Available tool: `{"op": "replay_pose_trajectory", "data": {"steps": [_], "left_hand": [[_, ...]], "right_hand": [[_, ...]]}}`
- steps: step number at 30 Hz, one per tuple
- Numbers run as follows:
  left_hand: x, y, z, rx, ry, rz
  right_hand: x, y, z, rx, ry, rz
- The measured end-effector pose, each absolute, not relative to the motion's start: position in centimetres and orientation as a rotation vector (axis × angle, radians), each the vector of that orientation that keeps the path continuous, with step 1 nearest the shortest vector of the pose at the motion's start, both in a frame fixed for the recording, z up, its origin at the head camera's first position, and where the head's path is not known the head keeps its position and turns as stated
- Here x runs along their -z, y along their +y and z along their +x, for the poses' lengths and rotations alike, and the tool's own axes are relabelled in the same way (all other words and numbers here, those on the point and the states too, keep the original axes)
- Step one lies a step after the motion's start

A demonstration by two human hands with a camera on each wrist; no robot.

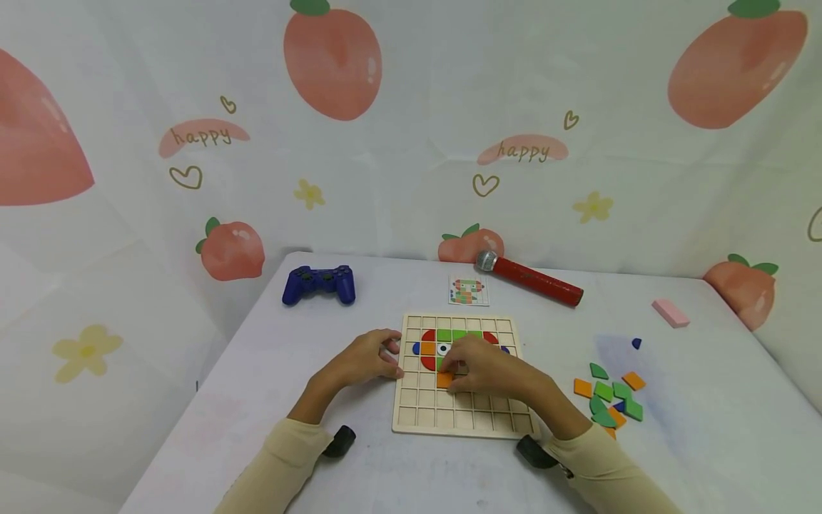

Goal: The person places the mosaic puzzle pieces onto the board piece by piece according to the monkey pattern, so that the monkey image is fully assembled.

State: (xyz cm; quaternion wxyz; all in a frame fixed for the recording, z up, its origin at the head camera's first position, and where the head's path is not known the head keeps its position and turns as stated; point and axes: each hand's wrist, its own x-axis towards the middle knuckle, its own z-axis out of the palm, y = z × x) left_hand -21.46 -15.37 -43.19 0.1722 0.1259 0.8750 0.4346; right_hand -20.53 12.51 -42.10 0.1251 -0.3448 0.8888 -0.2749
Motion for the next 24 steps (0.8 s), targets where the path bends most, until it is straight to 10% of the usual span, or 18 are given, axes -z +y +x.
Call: {"op": "replay_pose_trajectory", "data": {"steps": [24], "left_hand": [[43.2, -15.3, -21.5, -1.231, 2.485, 0.351]], "right_hand": [[41.6, 16.6, -19.8, 0.799, 2.655, -0.934]]}}
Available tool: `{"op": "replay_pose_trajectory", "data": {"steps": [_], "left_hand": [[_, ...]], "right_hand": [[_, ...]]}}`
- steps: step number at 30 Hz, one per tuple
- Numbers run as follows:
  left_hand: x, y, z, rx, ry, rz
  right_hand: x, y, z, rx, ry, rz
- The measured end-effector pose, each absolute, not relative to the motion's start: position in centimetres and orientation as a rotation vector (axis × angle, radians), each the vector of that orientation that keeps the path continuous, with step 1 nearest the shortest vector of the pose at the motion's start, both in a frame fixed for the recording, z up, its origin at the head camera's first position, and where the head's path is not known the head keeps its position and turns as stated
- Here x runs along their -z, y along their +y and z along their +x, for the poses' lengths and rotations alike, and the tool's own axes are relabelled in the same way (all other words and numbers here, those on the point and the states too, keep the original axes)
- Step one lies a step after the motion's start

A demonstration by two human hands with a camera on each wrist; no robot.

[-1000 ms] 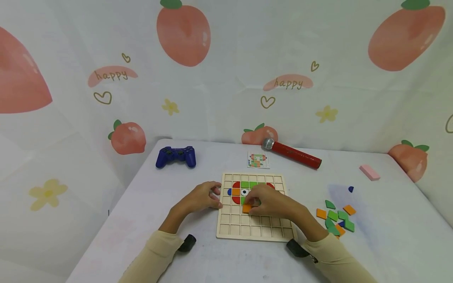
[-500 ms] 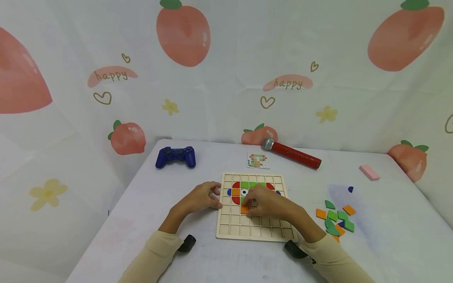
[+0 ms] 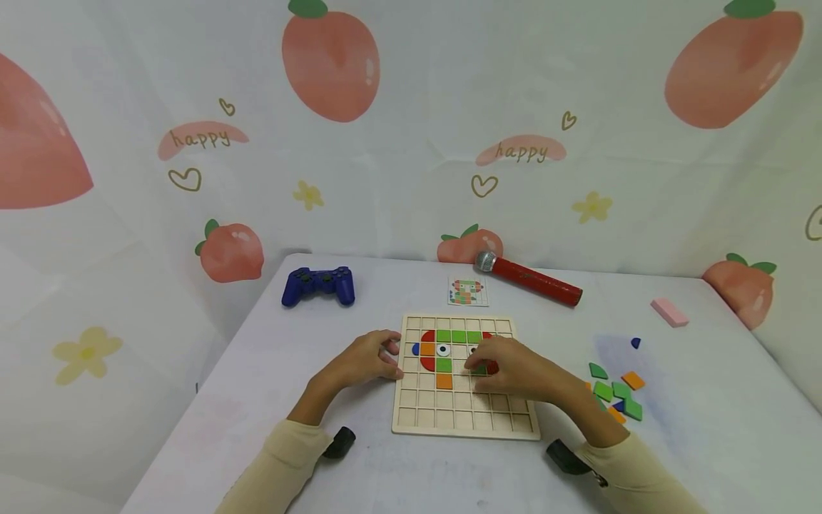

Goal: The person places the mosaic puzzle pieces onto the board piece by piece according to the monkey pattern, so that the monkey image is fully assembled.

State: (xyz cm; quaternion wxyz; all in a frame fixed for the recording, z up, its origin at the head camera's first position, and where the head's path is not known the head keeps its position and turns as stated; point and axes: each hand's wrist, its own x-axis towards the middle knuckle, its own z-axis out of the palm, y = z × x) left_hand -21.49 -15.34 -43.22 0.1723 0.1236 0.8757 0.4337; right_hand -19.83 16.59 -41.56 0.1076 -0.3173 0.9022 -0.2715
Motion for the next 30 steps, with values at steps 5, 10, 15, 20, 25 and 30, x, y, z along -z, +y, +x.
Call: {"op": "replay_pose_trajectory", "data": {"steps": [5, 10, 15, 20, 25, 30], "left_hand": [[43.3, -15.3, -21.5, -1.23, 2.487, 0.351], [43.2, -15.3, -21.5, -1.229, 2.486, 0.357], [43.2, -15.4, -21.4, -1.232, 2.485, 0.357], [43.3, -15.4, -21.4, -1.226, 2.49, 0.366], [43.5, -15.4, -21.5, -1.231, 2.493, 0.388], [43.6, -15.5, -21.6, -1.229, 2.496, 0.387]], "right_hand": [[41.3, 19.3, -19.3, 0.808, 2.705, -0.827], [41.3, 22.4, -18.7, 0.823, 2.752, -0.731], [41.3, 25.1, -18.2, 0.787, 2.803, -0.662], [41.3, 27.6, -17.7, 0.772, 2.813, -0.556], [41.7, 29.7, -17.2, 0.751, 2.829, -0.488], [42.2, 31.1, -16.9, 0.728, 2.853, -0.506]]}}
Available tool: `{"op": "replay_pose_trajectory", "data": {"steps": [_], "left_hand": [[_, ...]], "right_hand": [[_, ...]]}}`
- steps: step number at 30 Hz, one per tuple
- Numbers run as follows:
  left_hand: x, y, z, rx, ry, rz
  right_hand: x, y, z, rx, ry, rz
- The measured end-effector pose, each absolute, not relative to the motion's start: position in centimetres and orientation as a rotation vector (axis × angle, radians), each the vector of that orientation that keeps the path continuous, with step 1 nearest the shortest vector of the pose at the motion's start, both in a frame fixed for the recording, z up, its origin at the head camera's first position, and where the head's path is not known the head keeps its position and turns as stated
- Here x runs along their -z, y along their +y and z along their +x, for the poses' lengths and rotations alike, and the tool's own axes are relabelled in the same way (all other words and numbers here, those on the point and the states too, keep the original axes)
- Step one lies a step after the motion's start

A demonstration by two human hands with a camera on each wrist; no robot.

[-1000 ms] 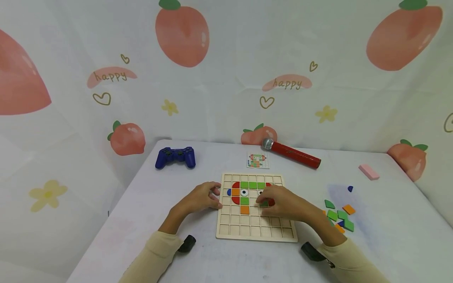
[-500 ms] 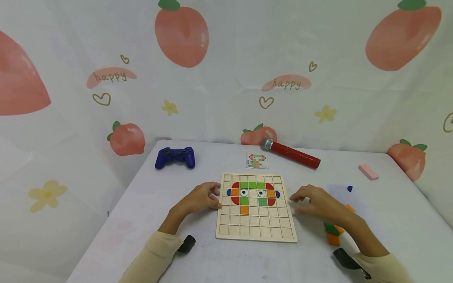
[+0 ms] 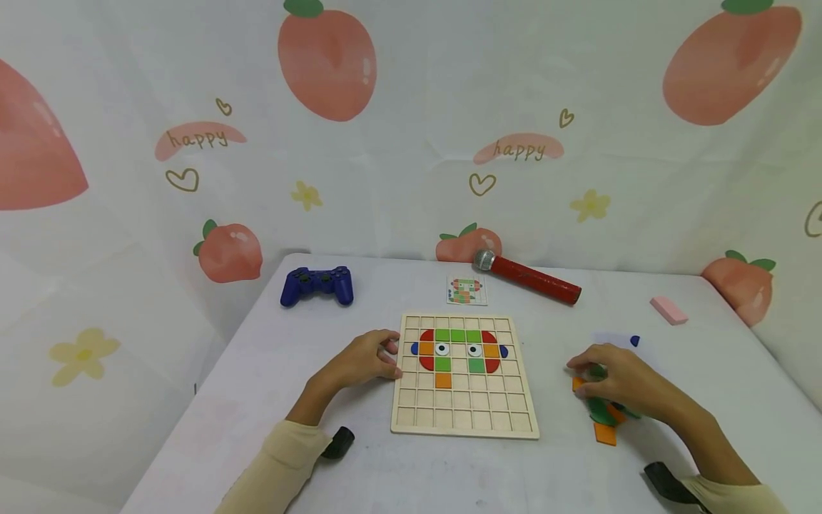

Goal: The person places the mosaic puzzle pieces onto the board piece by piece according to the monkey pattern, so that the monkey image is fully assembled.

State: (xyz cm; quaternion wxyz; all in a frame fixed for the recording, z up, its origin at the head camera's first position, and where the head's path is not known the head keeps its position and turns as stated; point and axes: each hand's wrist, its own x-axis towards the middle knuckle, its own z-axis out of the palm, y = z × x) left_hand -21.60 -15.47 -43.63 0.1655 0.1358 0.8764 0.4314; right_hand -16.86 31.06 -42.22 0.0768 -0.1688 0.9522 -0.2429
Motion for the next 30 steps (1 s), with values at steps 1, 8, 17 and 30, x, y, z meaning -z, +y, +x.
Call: {"op": "replay_pose_trajectory", "data": {"steps": [1, 8, 17, 30], "left_hand": [[43.6, -15.5, -21.6, -1.227, 2.498, 0.385], [43.7, -15.5, -21.6, -1.223, 2.504, 0.381], [43.7, -15.6, -21.6, -1.237, 2.49, 0.395], [43.6, -15.6, -21.6, -1.234, 2.492, 0.389]], "right_hand": [[42.3, 31.2, -16.8, 0.719, 2.855, -0.504], [42.2, 31.7, -16.7, 0.716, 2.828, -0.463], [42.2, 32.2, -16.9, 0.694, 2.803, -0.427], [42.1, 31.8, -16.9, 0.699, 2.798, -0.446]]}}
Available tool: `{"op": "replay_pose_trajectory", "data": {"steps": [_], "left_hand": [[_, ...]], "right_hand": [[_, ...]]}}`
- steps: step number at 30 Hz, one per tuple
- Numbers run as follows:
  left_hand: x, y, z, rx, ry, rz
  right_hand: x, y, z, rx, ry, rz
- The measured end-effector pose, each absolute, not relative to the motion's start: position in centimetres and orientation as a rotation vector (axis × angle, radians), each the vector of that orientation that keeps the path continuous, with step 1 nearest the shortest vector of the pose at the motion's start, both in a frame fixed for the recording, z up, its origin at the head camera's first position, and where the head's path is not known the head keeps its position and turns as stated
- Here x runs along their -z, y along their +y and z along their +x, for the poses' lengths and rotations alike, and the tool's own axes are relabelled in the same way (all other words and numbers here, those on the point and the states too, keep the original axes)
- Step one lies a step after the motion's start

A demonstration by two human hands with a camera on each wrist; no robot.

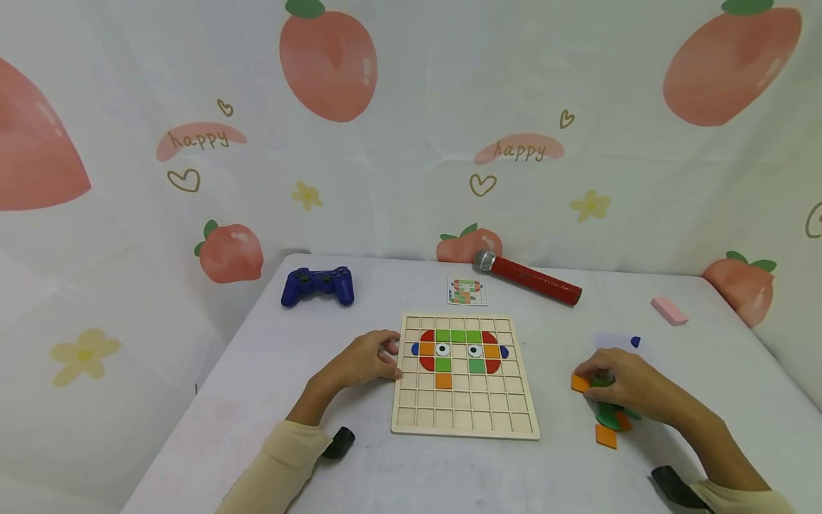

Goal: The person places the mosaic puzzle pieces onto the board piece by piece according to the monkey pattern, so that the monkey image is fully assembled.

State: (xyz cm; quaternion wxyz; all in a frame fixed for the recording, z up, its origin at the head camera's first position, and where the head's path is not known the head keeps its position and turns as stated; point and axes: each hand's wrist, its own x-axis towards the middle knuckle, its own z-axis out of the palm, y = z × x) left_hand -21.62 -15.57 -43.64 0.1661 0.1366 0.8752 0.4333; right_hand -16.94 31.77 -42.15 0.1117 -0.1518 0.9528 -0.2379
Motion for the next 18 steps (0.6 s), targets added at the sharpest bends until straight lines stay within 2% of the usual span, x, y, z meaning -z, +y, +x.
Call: {"op": "replay_pose_trajectory", "data": {"steps": [18], "left_hand": [[43.4, -15.5, -21.5, -1.236, 2.485, 0.38]], "right_hand": [[41.7, 25.6, -18.5, 0.821, 2.78, -0.641]]}}
